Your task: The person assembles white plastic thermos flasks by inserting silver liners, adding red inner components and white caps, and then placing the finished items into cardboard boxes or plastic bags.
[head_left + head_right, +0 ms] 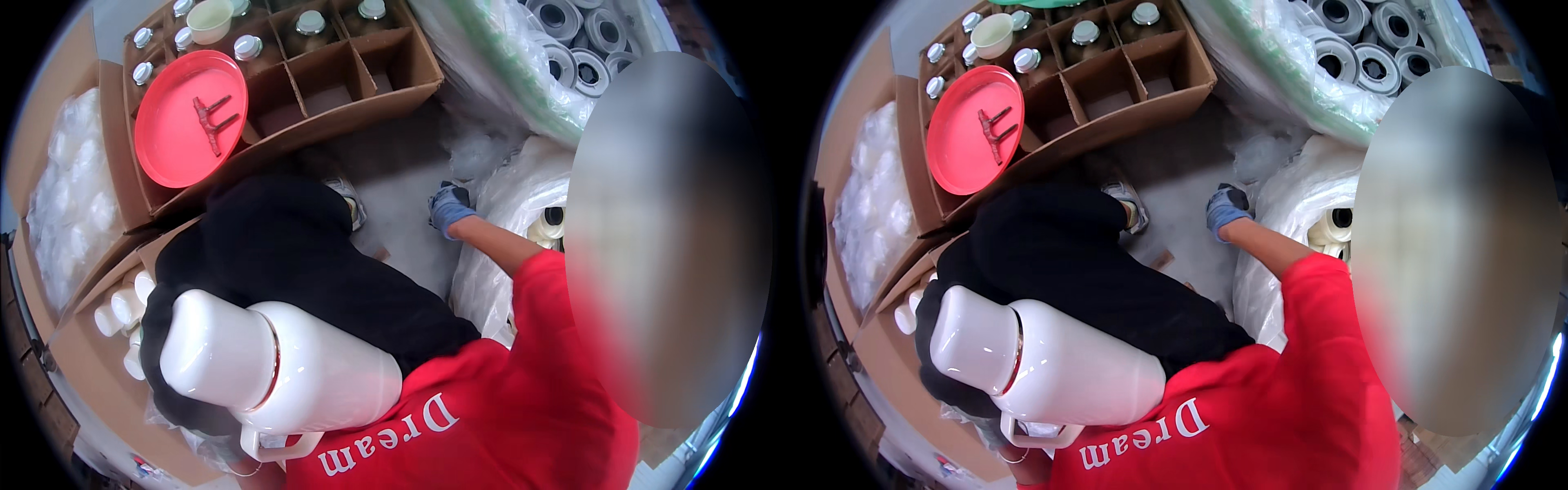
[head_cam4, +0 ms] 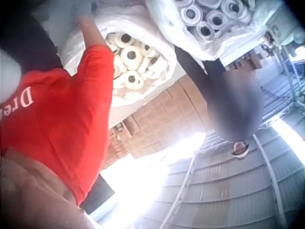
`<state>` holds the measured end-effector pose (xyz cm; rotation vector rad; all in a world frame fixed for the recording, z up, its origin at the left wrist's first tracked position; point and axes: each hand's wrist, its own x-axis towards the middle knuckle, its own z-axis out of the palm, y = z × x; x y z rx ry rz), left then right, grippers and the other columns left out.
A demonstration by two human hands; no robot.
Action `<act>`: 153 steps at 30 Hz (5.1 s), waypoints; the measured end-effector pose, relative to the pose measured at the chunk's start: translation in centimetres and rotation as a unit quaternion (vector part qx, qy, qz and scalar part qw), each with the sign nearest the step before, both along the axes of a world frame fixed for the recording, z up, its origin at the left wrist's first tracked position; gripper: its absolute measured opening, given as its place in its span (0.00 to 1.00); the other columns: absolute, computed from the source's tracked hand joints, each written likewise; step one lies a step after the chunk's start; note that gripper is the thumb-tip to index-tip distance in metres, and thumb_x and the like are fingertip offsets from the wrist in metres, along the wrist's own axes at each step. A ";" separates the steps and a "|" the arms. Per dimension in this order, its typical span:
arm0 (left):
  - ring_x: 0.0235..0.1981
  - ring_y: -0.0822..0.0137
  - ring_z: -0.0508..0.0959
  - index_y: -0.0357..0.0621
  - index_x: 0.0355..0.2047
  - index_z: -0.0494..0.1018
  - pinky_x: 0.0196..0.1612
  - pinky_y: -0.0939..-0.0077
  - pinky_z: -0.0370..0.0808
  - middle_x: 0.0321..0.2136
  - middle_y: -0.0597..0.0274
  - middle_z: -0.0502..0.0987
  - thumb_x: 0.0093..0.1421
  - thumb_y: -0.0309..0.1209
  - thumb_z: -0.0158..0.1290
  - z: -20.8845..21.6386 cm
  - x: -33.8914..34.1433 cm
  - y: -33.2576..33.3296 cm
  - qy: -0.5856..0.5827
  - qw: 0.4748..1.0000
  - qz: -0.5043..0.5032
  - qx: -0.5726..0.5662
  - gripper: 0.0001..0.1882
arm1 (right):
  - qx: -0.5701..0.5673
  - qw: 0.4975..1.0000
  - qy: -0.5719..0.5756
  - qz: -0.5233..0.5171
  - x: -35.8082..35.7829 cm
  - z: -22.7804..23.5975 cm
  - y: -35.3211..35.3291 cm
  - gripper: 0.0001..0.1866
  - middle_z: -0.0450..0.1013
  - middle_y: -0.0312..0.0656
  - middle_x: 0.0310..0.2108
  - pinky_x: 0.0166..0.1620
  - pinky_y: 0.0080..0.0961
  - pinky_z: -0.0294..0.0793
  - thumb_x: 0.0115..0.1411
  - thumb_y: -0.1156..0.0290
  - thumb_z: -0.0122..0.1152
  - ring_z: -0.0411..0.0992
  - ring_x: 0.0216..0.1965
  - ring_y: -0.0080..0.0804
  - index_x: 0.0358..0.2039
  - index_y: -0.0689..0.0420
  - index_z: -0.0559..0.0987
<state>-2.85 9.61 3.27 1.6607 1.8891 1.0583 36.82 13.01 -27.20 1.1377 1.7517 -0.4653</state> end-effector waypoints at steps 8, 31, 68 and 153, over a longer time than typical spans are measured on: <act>0.51 0.61 0.74 0.34 0.52 0.71 0.56 0.71 0.67 0.48 0.53 0.76 0.62 0.30 0.46 0.3 -0.7 3.4 0.101 0.993 -0.014 0.055 0.19 | 0.268 0.908 0.062 -0.315 10.9 -11.0 -3.4 0.19 0.80 0.41 0.37 0.46 0.37 0.72 0.56 0.54 0.57 0.78 0.40 0.42 0.38 0.54 0.84; 0.37 0.72 0.78 0.35 0.42 0.74 0.41 0.75 0.76 0.37 0.58 0.78 0.63 0.27 0.48 -7.1 -2.0 15.2 -0.319 0.932 -0.161 -0.058 0.11 | 0.340 0.563 0.726 -0.199 -15.6 24.0 12.1 0.28 0.72 0.40 0.40 0.45 0.31 0.72 0.51 0.72 0.67 0.72 0.40 0.34 0.53 0.58 0.69; 0.46 0.67 0.75 0.39 0.57 0.65 0.47 0.75 0.75 0.49 0.57 0.73 0.61 0.24 0.53 -9.1 -13.1 -26.7 -0.426 0.859 0.045 -0.280 0.23 | 0.046 0.667 0.726 0.159 -15.4 24.7 -13.4 0.30 0.63 0.62 0.55 0.58 0.53 0.65 0.44 0.62 0.72 0.62 0.57 0.66 0.47 0.56 0.72; 0.38 0.59 0.74 0.49 0.44 0.73 0.50 0.59 0.70 0.35 0.61 0.74 0.49 0.38 0.50 10.3 8.2 6.1 0.051 0.886 -0.461 -0.021 0.21 | 0.438 0.820 0.284 -0.236 -2.9 2.0 39.7 0.41 0.57 0.59 0.63 0.54 0.45 0.71 0.50 0.62 0.63 0.66 0.56 0.61 0.65 0.46 0.60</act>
